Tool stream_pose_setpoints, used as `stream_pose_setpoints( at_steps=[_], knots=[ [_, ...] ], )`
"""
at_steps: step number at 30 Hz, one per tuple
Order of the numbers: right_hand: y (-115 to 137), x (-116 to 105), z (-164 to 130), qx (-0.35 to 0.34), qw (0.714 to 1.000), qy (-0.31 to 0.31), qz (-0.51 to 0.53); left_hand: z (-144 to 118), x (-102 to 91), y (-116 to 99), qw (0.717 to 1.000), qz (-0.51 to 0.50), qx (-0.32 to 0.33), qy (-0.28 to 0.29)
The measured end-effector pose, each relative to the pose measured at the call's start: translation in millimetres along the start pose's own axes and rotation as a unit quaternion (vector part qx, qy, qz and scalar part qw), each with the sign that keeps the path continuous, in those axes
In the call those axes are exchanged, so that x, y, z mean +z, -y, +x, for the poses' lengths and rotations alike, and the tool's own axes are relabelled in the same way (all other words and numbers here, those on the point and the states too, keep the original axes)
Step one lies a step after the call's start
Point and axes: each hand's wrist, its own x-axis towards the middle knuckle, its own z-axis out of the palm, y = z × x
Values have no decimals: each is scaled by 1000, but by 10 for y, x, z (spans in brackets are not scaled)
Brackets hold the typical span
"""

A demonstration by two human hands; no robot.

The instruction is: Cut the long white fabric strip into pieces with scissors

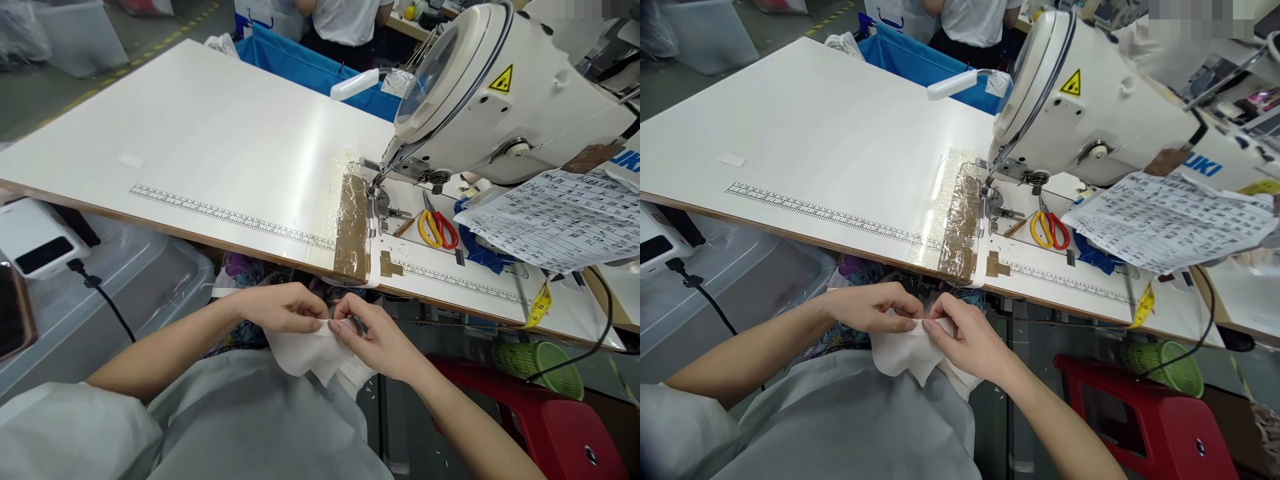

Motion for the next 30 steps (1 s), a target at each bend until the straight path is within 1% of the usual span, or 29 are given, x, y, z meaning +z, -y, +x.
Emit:
stream_pose_setpoints(
  at_steps=[3, 5, 9, 13, 17, 21, 27, 30],
  knots=[
    [6, 20, -8, 16, 1000, -5, 9, 0, 44, 69, 1000, -1, -2, -29],
    [12, 25, -10, 28, 1000, -3, 8, 1, 59, 91, 999, -6, -7, -31],
    [2, 31, 15, 52, 998, 22, 40, -10, 88, 43, 999, -5, -22, -38],
    [-46, 58, 56, 42, 994, 69, 67, -37, 140, -23, 997, 34, -34, -62],
    [-74, 70, 52, 53, 990, 58, 114, -90, 170, -14, 998, 4, -27, -58],
    [-83, 55, 4, 57, 991, 54, 107, -190, 153, 41, 997, 20, -25, -65],
    [-125, 36, -73, 65, 990, 71, 99, -360, 86, 134, 997, 49, -46, -45],
    [-141, 14, -116, 73, 990, 74, 95, -442, 32, 181, 995, 63, -50, -57]
  ],
)
